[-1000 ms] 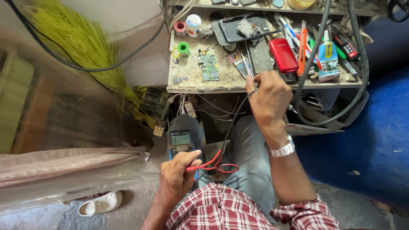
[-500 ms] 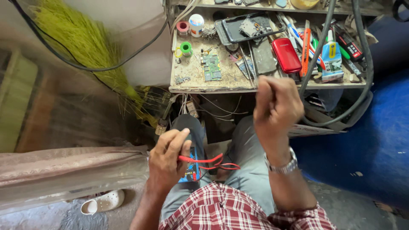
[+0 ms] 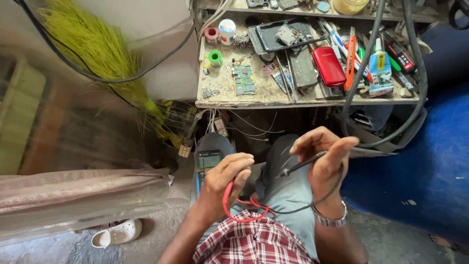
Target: The person uses a hot air gun and tweezers to heat and adjust components on a small green circuit board. They then use a multimeter to test electrical continuity on the board.
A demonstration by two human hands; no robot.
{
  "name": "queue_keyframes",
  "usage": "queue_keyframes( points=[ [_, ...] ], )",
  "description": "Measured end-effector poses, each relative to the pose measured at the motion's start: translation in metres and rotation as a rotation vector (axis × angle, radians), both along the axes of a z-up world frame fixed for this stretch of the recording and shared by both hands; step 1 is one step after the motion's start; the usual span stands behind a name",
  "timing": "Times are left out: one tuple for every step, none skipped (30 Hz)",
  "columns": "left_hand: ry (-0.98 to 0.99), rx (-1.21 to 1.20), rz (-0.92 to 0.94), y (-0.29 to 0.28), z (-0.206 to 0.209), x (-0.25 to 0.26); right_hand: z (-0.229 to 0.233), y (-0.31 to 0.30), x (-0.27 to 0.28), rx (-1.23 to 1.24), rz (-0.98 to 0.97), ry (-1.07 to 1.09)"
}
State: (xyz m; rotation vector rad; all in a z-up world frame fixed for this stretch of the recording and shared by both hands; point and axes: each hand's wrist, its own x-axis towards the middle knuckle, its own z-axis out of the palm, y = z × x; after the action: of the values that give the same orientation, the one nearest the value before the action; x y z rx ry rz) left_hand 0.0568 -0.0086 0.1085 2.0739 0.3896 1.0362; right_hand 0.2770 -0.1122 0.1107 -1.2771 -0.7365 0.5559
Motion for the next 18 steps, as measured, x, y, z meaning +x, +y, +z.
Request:
queue_keyframes(
  points=[
    [-0.048,0.022,-0.006,-0.003,-0.001,0.0,-0.005,-0.001,0.001,0.0,0.02,0.023],
    [-0.053,0.007,-0.003,-0.005,-0.001,0.001,-0.009,-0.002,0.002,0.001,0.037,0.046],
    [-0.058,-0.008,0.0,-0.006,-0.001,0.001,-0.013,-0.002,0.002,0.044,0.087,0.094],
    [-0.062,-0.024,0.003,-0.008,-0.001,0.001,-0.015,-0.003,0.002,0.087,0.137,0.142],
    [-0.048,-0.045,-0.006,-0.009,-0.001,0.001,-0.017,-0.004,0.001,0.129,0.188,0.19],
    [-0.034,-0.066,-0.015,-0.009,-0.001,0.003,-0.018,-0.005,-0.001,0.13,0.195,0.209],
    [-0.021,-0.087,-0.024,-0.01,-0.001,0.004,-0.017,-0.007,-0.003,0.131,0.202,0.229],
    [0.014,-0.093,-0.044,-0.01,-0.002,0.005,-0.016,-0.009,-0.006,0.133,0.21,0.247],
    [0.049,-0.099,-0.064,-0.01,-0.002,0.005,-0.014,-0.011,-0.009,0.132,0.198,0.224],
    [0.084,-0.104,-0.084,-0.01,-0.003,0.005,-0.011,-0.013,-0.013,0.131,0.186,0.2],
    [0.083,-0.087,-0.079,-0.01,-0.003,0.006,-0.007,-0.013,-0.016,0.129,0.174,0.177],
    [0.082,-0.072,-0.073,-0.01,-0.004,0.007,-0.003,-0.013,-0.018,0.133,0.217,0.11],
    [0.08,-0.057,-0.068,-0.011,-0.004,0.008,0.001,-0.015,-0.019,0.135,0.26,0.043],
    [0.062,-0.078,-0.05,-0.011,-0.004,0.01,0.005,-0.015,-0.021,0.137,0.306,-0.023],
    [0.044,-0.1,-0.032,-0.011,-0.004,0.011,0.007,-0.012,-0.023,0.102,0.312,-0.163],
    [0.026,-0.12,-0.013,-0.011,-0.003,0.012,0.008,-0.007,-0.024,0.07,0.317,-0.302],
    [0.019,-0.098,-0.01,-0.01,-0.002,0.011,0.008,-0.004,-0.025,0.037,0.32,-0.441],
    [0.011,-0.075,-0.006,-0.009,0.0,0.01,0.009,-0.002,-0.025,0.073,0.285,-0.451]
  ],
)
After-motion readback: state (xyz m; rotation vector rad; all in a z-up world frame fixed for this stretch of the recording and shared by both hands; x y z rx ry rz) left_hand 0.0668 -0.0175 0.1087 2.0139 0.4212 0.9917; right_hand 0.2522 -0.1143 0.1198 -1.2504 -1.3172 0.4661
